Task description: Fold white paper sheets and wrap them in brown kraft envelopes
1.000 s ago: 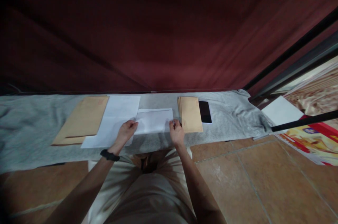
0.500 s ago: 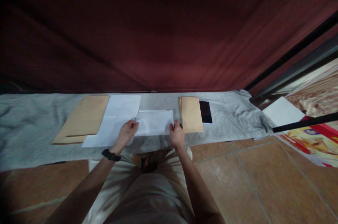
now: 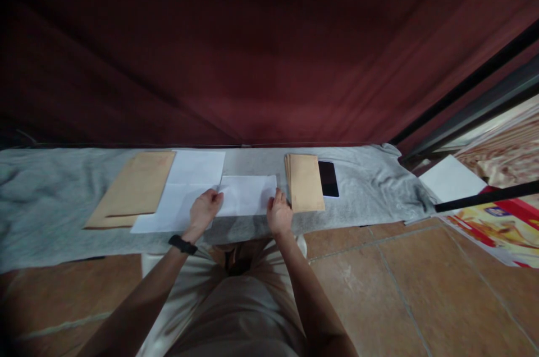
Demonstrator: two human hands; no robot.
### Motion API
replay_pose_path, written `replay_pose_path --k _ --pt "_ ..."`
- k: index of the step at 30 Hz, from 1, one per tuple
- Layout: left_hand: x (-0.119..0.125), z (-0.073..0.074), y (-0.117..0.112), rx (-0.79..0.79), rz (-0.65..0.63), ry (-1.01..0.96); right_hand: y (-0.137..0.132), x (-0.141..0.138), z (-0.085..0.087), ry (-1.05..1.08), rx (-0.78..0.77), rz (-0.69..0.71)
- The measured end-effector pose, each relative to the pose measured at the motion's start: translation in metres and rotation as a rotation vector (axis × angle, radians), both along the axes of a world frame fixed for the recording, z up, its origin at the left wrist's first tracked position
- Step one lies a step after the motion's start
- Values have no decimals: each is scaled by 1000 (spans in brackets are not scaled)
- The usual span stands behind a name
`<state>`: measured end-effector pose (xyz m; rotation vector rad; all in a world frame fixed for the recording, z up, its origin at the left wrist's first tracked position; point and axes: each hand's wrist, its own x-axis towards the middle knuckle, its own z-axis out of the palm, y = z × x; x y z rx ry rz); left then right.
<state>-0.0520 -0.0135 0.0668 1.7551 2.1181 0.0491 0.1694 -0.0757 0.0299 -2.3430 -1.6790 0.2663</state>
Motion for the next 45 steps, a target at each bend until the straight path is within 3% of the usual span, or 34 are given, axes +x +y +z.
replay_pose_path --k 11,19,24,35,38,42,45 --pt "4 2 2 4 26 21 0 0 -10 -28 165 76" --pt "7 2 -1 9 -6 64 4 -9 -19 56 339 308" --pt "7 2 -2 9 -10 65 1 -19 -28 85 304 385" --pt "14 0 -11 132 -65 158 -3 -22 -34 81 265 349" --pt "17 -6 -14 287 -135 144 -3 -23 -34 81 259 347" --pt "34 -22 -18 460 -405 3 -3 -24 -33 77 255 348" --pt "51 -37 -20 474 -549 -72 -3 -23 -31 73 249 353"
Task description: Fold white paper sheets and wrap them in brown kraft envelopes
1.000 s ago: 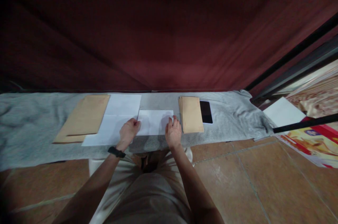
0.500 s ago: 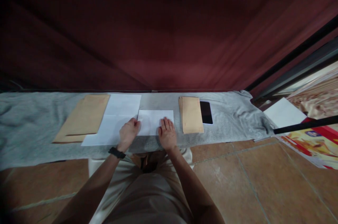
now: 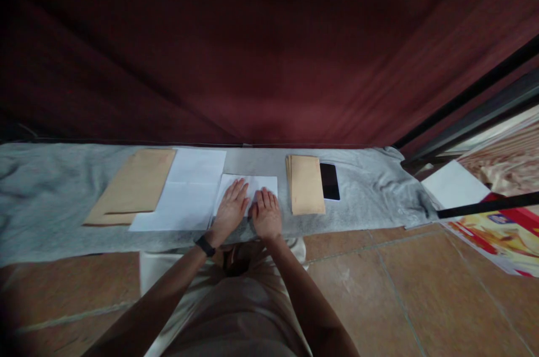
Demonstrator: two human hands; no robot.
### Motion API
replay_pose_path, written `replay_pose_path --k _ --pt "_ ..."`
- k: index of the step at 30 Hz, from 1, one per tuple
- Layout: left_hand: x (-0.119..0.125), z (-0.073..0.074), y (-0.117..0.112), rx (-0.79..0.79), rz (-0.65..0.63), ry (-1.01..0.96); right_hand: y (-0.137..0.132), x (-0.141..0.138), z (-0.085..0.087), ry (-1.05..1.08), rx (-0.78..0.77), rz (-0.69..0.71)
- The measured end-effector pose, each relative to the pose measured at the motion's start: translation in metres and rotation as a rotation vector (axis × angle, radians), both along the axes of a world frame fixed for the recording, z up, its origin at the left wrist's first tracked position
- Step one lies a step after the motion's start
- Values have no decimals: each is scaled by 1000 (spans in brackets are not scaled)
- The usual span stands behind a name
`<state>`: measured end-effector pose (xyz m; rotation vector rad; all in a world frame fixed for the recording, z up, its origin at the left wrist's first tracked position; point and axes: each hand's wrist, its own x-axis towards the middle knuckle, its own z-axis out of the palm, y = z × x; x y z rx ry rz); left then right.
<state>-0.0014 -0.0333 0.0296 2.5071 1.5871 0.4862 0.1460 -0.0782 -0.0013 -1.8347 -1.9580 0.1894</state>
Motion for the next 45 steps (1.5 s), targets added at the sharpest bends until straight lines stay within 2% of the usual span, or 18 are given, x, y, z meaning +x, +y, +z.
replay_pose_path --k 5,11,17,20,26,29,33,41,45 --pt "12 -18 2 -43 -25 42 0 1 1 -10 -13 2" --pt "8 -21 5 -30 22 57 4 -1 2 82 22 -23" --pt "0 -21 3 -70 -82 31 45 -35 9 324 28 35" --pt "-2 -25 4 -88 -98 8 64 -49 7 362 9 60" --pt "1 -35 7 -31 -34 37 68 -43 3 297 18 69" --pt "3 -35 7 -4 -19 88 65 -34 4 205 35 84" --pt "5 -32 7 28 -4 146 61 -22 4 54 27 36" --pt "7 -28 6 48 39 91 45 2 -14 -127 112 -47" --pt "8 -32 6 71 81 56 34 10 -21 -161 166 -90"
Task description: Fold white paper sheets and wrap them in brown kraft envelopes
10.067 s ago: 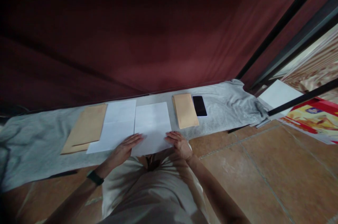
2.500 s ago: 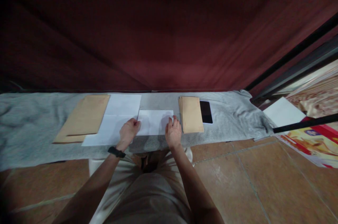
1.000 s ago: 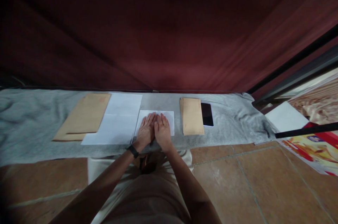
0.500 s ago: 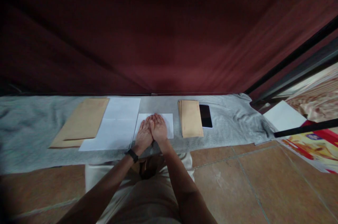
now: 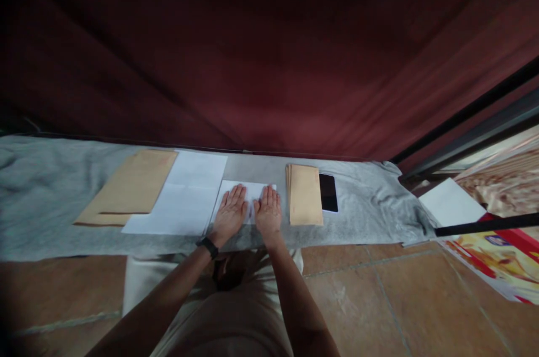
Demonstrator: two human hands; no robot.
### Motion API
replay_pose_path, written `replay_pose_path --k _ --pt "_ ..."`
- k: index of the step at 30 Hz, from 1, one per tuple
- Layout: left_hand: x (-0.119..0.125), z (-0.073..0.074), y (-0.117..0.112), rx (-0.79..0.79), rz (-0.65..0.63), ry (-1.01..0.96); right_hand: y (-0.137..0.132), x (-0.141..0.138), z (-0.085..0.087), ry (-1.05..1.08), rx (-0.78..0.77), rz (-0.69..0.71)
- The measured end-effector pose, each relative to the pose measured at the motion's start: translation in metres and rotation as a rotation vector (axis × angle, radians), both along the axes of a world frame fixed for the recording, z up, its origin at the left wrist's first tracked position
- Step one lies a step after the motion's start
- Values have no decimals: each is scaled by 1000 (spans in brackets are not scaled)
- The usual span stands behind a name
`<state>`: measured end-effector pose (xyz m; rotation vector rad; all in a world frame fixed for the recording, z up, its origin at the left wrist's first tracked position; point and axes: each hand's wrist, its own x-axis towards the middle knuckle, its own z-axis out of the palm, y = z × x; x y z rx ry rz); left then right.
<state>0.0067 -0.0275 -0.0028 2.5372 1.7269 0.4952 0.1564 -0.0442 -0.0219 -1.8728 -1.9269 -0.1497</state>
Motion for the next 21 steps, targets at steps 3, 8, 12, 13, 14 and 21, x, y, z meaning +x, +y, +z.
replay_pose_path --k 3,8,12,13,14,21 --pt "0 -7 1 41 88 -37 -7 4 -1 -21 17 -14" --pt "2 -12 2 76 215 -100 -13 5 3 -46 23 -24" --pt "18 -6 3 49 196 -107 -15 4 4 -55 4 -21" --pt "25 -4 3 36 146 -103 -15 4 3 -53 -5 -18" --pt "31 -2 4 20 84 -97 -16 4 3 -51 -12 -13" --pt "30 -3 18 11 11 -48 -14 6 -1 -50 37 9"
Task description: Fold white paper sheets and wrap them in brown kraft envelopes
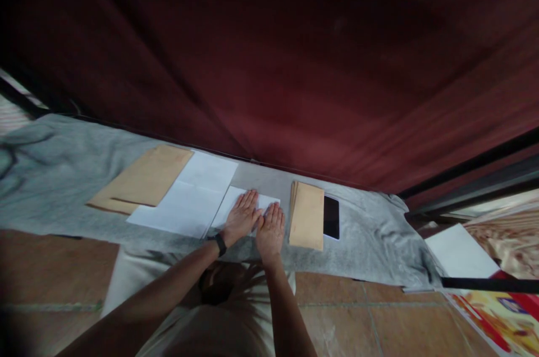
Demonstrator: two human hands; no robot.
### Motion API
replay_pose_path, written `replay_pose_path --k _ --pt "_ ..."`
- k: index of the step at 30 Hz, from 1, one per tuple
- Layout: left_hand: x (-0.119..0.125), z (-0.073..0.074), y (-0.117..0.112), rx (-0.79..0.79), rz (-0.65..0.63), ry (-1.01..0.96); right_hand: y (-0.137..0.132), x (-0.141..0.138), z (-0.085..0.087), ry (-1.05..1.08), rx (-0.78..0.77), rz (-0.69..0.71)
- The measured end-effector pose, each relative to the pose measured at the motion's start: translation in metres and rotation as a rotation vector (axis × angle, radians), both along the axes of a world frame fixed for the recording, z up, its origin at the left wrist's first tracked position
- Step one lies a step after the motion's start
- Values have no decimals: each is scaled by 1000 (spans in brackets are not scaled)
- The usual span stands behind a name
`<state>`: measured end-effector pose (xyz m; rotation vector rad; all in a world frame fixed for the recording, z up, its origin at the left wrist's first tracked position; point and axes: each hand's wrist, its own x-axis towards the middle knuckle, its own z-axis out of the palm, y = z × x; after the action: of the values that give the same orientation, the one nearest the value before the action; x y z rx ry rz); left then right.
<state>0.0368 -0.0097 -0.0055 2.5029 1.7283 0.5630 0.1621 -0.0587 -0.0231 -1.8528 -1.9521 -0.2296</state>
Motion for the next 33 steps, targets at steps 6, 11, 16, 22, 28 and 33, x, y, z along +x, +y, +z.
replay_pose_path --k 6,11,16,22,28,33 --pt "-28 -1 7 -51 137 18 0 -1 -1 -1 8 -20" --pt "-34 -6 2 -6 218 -1 -1 0 -1 3 32 -8" --pt "-36 -8 -6 22 248 -62 -1 -1 1 -9 -18 -23" --pt "-31 -1 -23 -6 69 -21 -1 -1 0 14 29 -14" --pt "-32 4 -28 -35 22 -1 3 -1 1 19 -9 -35" --pt "-35 3 -27 -43 -22 34 20 -26 14 79 -145 84"
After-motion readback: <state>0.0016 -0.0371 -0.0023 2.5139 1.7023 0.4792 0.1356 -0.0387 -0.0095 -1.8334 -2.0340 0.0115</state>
